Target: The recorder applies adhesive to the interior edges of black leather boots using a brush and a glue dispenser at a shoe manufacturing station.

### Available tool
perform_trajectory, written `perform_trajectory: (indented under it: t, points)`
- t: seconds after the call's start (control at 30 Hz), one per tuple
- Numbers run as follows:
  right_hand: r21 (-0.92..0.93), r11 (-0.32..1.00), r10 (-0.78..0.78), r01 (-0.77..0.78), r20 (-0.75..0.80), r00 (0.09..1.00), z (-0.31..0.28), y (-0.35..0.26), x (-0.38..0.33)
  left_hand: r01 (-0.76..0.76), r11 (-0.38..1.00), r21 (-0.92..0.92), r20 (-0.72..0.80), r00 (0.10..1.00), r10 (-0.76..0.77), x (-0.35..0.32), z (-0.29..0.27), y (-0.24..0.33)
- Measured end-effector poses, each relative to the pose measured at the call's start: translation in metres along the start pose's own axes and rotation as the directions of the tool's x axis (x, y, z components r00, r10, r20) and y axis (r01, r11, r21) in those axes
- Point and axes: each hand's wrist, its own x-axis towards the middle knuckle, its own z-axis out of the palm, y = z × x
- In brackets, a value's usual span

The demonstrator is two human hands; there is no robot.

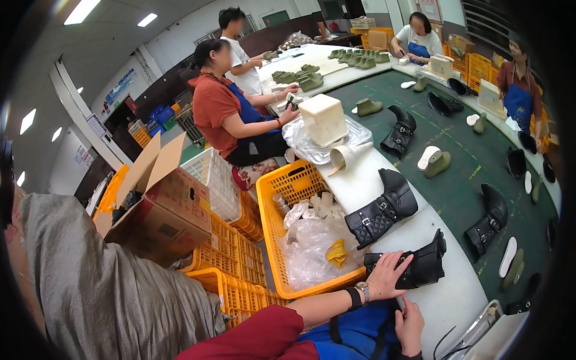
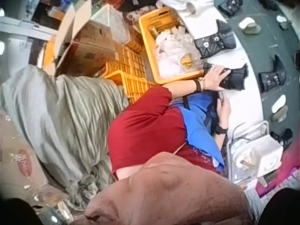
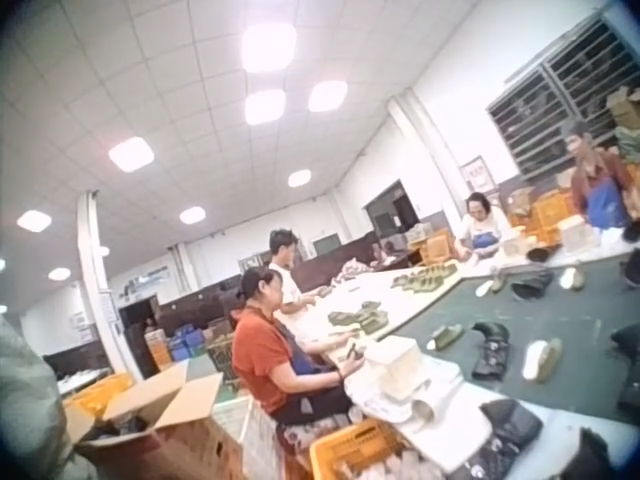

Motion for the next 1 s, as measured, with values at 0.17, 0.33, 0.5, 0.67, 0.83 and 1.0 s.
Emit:
perform_trajectory:
  t: [0.17,0.33,0.5,0.67,0.83,1.0]
  points:
    - [0.010,0.999,0.045,-0.045,0.007,0.999,-0.003,-0.003,0.000,-0.007,1.000,0.007,0.013,1.000,0.007,0.002,0.001,0.002]
    - [0.001,0.999,0.048,-0.048,0.014,0.999,-0.004,-0.005,0.001,-0.004,1.000,0.014,0.004,1.000,0.004,0.002,0.001,0.002]
    - [-0.003,0.996,0.087,-0.087,-0.005,0.996,-0.006,-0.009,-0.002,-0.019,1.000,0.005,0.017,1.000,0.019,0.002,0.000,0.005]
    - [-0.035,0.997,0.068,-0.067,0.009,0.998,-0.007,-0.016,0.001,-0.002,0.999,0.042,0.043,0.999,0.000,0.002,-0.001,0.003]
    - [-0.059,0.996,0.061,-0.061,-0.012,0.998,-0.007,-0.020,0.001,-0.006,0.999,0.051,0.048,0.999,0.003,0.004,0.000,0.002]
    - [-0.061,0.996,0.063,-0.065,-0.029,0.998,-0.006,-0.019,0.003,-0.011,0.998,0.060,0.040,0.999,0.009,0.005,0.001,0.001]
